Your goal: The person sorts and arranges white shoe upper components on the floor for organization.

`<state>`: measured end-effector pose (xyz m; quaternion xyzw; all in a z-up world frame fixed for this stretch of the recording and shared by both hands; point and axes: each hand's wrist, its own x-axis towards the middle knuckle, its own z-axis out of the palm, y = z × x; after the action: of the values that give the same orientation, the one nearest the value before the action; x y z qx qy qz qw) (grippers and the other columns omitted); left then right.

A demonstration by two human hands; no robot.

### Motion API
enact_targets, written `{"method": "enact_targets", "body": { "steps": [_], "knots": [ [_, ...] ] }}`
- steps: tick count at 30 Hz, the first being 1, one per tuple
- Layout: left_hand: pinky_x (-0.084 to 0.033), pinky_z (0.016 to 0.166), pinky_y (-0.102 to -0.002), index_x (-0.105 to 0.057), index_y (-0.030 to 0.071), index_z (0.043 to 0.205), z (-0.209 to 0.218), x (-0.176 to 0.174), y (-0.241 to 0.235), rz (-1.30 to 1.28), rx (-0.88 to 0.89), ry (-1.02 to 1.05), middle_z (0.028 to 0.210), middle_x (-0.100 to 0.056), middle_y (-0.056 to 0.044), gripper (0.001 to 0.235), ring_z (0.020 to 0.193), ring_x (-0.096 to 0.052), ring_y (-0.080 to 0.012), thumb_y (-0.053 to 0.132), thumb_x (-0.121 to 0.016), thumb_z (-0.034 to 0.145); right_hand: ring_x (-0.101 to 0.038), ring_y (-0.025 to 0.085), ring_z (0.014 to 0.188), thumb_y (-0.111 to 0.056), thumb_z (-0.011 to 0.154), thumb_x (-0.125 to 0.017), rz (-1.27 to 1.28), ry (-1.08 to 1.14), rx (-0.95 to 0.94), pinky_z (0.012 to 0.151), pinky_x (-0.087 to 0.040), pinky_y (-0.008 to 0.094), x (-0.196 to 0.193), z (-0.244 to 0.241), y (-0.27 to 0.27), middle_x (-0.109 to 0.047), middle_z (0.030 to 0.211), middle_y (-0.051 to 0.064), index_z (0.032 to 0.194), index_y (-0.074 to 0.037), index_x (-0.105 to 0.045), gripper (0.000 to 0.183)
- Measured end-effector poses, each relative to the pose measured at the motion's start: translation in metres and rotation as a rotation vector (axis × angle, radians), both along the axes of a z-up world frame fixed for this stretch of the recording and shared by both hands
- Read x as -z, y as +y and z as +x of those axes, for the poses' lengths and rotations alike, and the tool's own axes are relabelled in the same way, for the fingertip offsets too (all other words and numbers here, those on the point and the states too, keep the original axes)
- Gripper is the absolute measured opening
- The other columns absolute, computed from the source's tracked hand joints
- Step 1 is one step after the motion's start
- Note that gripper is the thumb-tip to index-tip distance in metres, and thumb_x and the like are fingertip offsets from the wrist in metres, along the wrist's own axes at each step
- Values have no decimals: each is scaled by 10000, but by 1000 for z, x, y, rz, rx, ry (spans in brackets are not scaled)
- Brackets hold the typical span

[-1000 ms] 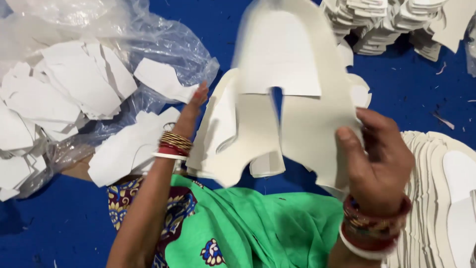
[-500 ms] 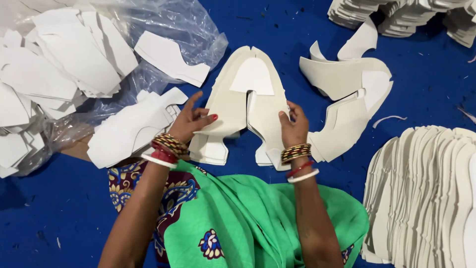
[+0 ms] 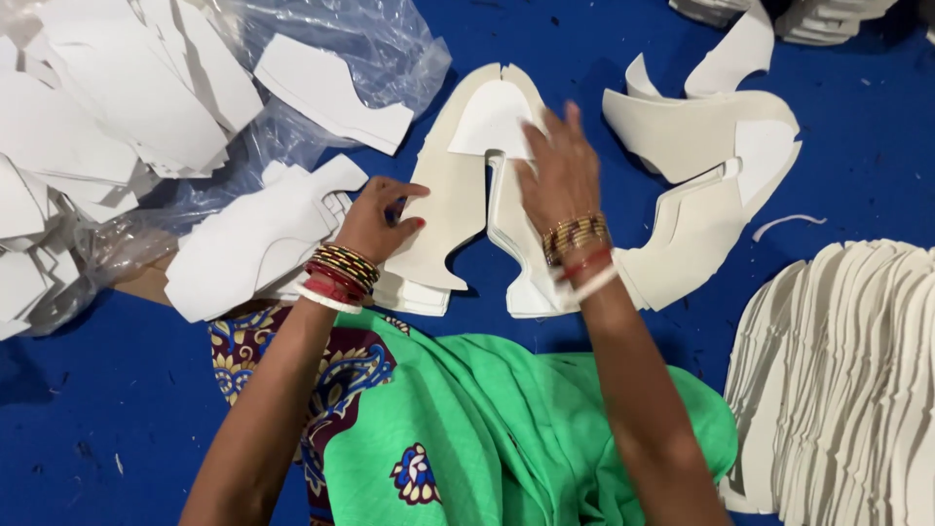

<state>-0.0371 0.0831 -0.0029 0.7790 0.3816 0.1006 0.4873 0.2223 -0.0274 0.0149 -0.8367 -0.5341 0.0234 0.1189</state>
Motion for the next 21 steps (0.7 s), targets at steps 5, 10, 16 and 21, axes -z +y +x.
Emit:
{"method": "enact_targets", "body": {
  "steps": [5, 10, 16, 21],
  "knots": [
    [-406, 1094, -492, -686, 219, 1286, 0, -15, -16, 428, 105, 150, 1468, -462, -116, 529, 1272, -433, -368, 263, -854, 787, -92, 348, 1576, -526, 1056, -468, -26, 7, -236, 1233, -142, 615, 28, -13, 29, -178, 1724, 50, 1637, -294, -306, 646],
    [-179, 1219, -579, -356, 142, 1591, -20, 13, -73, 666, 258, 257, 1684, -234, -119, 814, 1554, -190, -347, 499, -651, 921, -72, 332, 1591, -559, 1046, -419, -71, 26, -178, 1245, -85, 611, 34, -26, 34, -145, 1735, 31, 1649, -323, -249, 669],
    [-88, 1248, -581, -239, 166, 1637, -24, 8, -83, 605, 235, 206, 1721, -159, -97, 791, 1592, -116, -289, 547, -507, 997, -64, 340, 1606, -537, 1056, -422, -21, 39, -206, 1245, -93, 630, 42, -20, 28, -150, 1753, 47, 1668, -300, -261, 676],
    [-100, 1194, -621, -396, 143, 1529, -36, -23, -65, 387, 167, 57, 1621, -334, -116, 654, 1528, -244, -301, 455, -565, 979, -46, 359, 1580, -548, 1026, -447, -48, 104, -228, 1199, -68, 653, 33, -10, 31, -141, 1727, 72, 1640, -269, -267, 698]
  ]
}}
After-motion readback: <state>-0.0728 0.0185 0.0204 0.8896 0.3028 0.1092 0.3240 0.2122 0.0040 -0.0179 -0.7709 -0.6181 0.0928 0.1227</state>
